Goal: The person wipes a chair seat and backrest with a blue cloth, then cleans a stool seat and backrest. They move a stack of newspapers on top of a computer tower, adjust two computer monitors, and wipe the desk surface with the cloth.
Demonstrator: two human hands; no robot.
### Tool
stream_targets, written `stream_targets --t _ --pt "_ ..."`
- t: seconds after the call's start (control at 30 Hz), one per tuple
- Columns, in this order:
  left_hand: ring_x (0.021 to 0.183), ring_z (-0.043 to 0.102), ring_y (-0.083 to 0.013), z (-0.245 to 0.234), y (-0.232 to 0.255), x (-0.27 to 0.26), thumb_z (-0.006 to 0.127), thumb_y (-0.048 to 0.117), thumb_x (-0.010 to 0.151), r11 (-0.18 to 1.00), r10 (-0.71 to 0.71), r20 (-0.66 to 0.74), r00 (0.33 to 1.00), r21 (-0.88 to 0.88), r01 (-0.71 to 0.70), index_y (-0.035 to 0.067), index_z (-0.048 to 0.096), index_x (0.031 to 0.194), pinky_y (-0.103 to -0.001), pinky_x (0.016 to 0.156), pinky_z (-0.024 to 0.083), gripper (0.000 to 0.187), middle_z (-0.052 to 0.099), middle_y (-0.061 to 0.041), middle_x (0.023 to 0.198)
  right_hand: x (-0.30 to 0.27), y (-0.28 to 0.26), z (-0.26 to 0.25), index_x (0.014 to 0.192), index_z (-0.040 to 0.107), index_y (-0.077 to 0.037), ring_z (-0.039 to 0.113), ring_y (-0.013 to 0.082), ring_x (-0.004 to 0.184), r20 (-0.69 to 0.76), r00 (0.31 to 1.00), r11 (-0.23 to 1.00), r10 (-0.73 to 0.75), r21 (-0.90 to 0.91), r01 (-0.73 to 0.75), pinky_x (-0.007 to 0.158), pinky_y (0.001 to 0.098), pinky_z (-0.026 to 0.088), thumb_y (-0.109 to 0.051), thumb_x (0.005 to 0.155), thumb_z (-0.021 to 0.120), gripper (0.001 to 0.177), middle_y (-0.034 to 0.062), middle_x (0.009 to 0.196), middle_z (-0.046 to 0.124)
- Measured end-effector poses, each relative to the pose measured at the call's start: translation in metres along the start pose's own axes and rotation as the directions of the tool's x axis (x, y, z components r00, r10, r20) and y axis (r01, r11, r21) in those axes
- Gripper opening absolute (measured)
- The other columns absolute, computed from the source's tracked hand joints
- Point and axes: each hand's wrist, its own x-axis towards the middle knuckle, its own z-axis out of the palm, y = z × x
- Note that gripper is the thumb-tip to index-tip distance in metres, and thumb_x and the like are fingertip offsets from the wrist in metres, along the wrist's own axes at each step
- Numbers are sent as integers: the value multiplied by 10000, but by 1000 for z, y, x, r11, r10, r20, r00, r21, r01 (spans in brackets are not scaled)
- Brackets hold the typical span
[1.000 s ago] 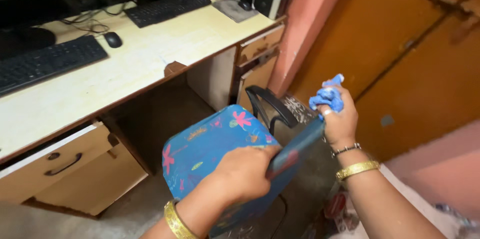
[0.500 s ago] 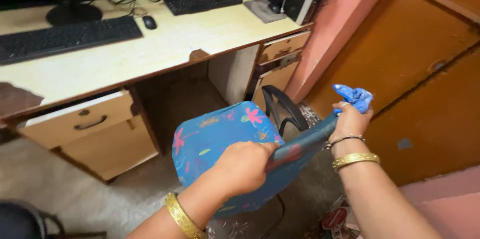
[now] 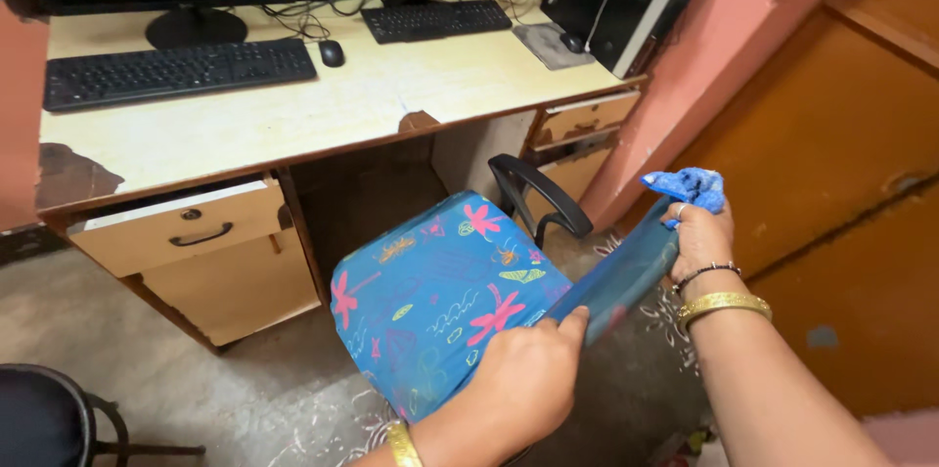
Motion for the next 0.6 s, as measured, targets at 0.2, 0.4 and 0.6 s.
stream_targets --t 0.2,0.4,0.6 --pt "759 710 -397 7 1 31 643 12 746 999 -39 14 999 20 39 -59 462 1459 -476 663 577 740 686 -244 961 50 12 17 1048 626 -126 576 150 733 41 996 996 81 18 -82 628 288 506 171 726 523 450 21 909 606" --pt "753 707 -397 -7 -26 54 640 27 763 1000 -18 -90 996 -27 15 0 539 1408 -501 642 556 653 714 -218 901 78 15 50 1050 625 -121 600 147 757 85 992 995 92 29 -95 610 284 493 189 700 503 482 20 923 626" --pt "705 700 -389 -17 -34 82 656 51 805 1000 -14 -184 983 5 15 27 595 1317 -496 597 545 516 712 -179 861 98 17 56 1022 620 -113 620 154 786 147 987 998 64 -16 -62 635 280 520 174 687 480 463 34 908 629"
